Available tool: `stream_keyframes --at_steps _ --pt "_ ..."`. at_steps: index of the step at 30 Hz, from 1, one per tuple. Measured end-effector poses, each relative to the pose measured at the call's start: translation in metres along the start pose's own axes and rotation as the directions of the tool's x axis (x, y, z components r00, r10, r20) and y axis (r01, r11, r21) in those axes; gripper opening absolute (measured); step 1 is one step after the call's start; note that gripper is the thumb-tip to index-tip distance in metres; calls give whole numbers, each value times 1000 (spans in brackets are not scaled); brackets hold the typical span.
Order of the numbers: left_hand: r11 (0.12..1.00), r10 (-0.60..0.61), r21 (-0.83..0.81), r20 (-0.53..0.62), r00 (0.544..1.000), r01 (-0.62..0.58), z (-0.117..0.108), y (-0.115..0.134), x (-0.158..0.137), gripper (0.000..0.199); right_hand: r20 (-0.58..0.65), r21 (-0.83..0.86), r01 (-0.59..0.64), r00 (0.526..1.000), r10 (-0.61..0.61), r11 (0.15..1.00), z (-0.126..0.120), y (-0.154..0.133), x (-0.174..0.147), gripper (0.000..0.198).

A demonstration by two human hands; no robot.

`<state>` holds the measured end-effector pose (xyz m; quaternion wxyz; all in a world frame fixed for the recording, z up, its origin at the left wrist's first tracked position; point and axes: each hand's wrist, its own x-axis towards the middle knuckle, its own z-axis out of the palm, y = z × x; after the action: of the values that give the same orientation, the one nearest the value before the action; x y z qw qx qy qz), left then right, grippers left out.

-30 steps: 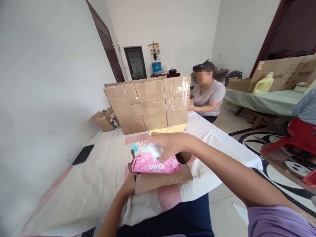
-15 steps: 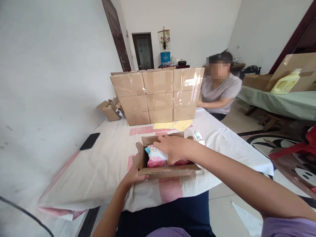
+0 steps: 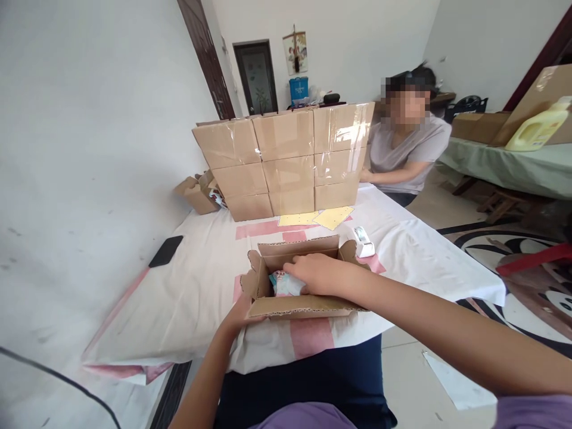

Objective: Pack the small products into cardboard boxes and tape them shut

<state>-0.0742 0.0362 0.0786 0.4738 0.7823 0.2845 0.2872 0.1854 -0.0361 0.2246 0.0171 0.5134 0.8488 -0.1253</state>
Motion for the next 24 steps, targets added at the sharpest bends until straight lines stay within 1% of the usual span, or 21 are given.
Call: stream_keyframes --at_steps 3,4,8,11,13,17,19,21,23,24 --pt "1000 -26 0 -21 999 26 2 -6 0 102 14 -49 -39 999 40 998 -1 3 -11 22" --pt "1000 -27 1 -31 999 28 3 -10 0 101 29 -45 -35 999 36 998 -1 3 -13 15" --pt "1000 -16 14 -50 999 16 5 -24 0 96 75 -23 33 997 -31 999 -4 1 -14 25" --pt "1000 3 11 -29 1000 -2 4 -26 -1 92 136 -86 -21 990 33 996 -5 -2 -13 26" --pt "1000 9 11 -26 1000 -9 3 -25 -3 88 184 -87 -63 980 78 994 -3 -4 -13 25" --pt "1000 -25 4 -28 999 25 1 -27 -5 78 239 -77 -72 967 89 994 3 -3 -9 26" --pt "1000 -16 -17 -52 999 15 0 -32 -6 85 259 -68 -70 962 86 995 4 1 -5 26" --pt "999 32 -14 -106 994 -33 1 -35 -8 96 280 -29 -84 956 89 996 2 4 -1 26" --pt "994 103 41 -166 981 -97 4 -33 -9 100 280 4 -114 954 108 994 -1 1 -1 27" --pt "990 133 74 -189 973 -121 7 -30 -10 100 261 5 -131 957 126 991 -2 -4 -3 29"
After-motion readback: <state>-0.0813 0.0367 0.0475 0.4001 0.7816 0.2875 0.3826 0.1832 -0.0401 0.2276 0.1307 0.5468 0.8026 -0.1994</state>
